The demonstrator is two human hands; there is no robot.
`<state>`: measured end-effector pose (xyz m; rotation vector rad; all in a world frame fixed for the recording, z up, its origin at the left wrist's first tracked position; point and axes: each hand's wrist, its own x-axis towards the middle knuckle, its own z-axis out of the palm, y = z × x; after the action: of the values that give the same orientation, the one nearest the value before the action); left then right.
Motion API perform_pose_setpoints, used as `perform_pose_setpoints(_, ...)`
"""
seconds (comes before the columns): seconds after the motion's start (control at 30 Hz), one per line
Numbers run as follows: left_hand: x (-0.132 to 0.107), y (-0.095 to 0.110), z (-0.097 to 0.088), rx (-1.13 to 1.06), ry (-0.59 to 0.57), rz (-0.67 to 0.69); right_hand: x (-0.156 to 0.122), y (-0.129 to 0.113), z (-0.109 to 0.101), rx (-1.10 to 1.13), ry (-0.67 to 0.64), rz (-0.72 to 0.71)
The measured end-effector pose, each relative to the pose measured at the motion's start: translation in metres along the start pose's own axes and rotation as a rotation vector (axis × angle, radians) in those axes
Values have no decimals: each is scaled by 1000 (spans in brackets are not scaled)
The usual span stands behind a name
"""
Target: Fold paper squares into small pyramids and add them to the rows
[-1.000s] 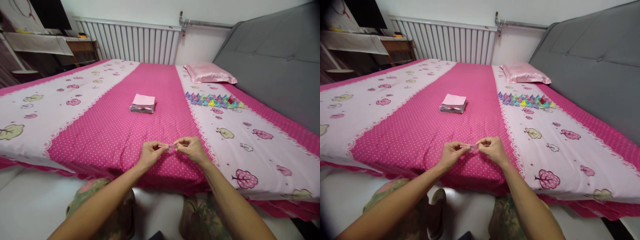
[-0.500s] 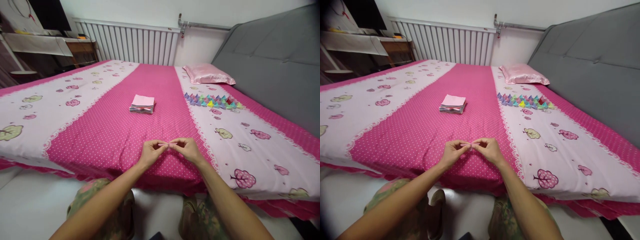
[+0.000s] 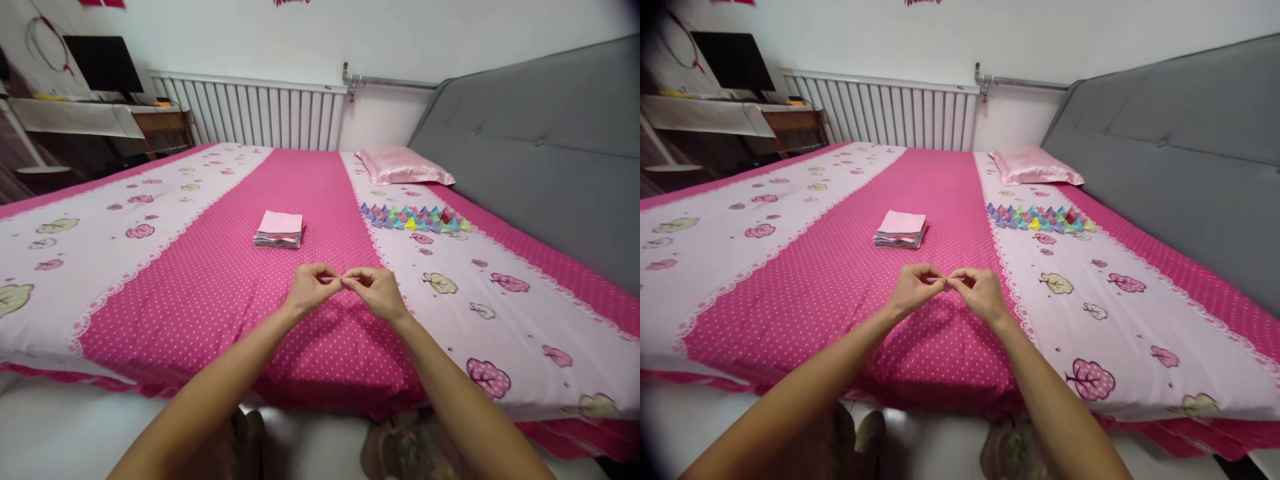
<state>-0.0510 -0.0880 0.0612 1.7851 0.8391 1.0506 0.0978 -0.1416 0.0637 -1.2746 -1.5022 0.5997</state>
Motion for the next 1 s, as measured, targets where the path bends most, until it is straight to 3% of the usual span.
perform_pose_setpoints(0.1,41,11,2,7,-17,37,31,-1,-17,4,28,-23)
perform_pose_setpoints(0.23,95,9,10,-53,-9,50,79,9,-37,-16,45,-28)
perform_pose_setpoints(0.33,133,3,9,-81,87,36,116,20,-51,-33,88,0)
perform_pose_setpoints(0.47,170,-15,-7,-138,203,15,151,30,-64,-14,137,20)
perform_pose_setpoints(0.57,178,-40,-14,-260,459,-12,157,40,-63,40,260,29)
perform_pose_setpoints(0.63,173,-57,-7,-307,430,-114,153,53,-54,65,260,47)
perform_pose_setpoints(0.73,161,-70,17,-464,341,-244,144,76,-34,158,254,122)
perform_pose_setpoints(0.83,155,-69,40,-544,175,-223,141,92,-19,277,249,201)
perform_pose_setpoints(1.0,158,-72,45,-612,185,-260,143,95,-15,381,207,260)
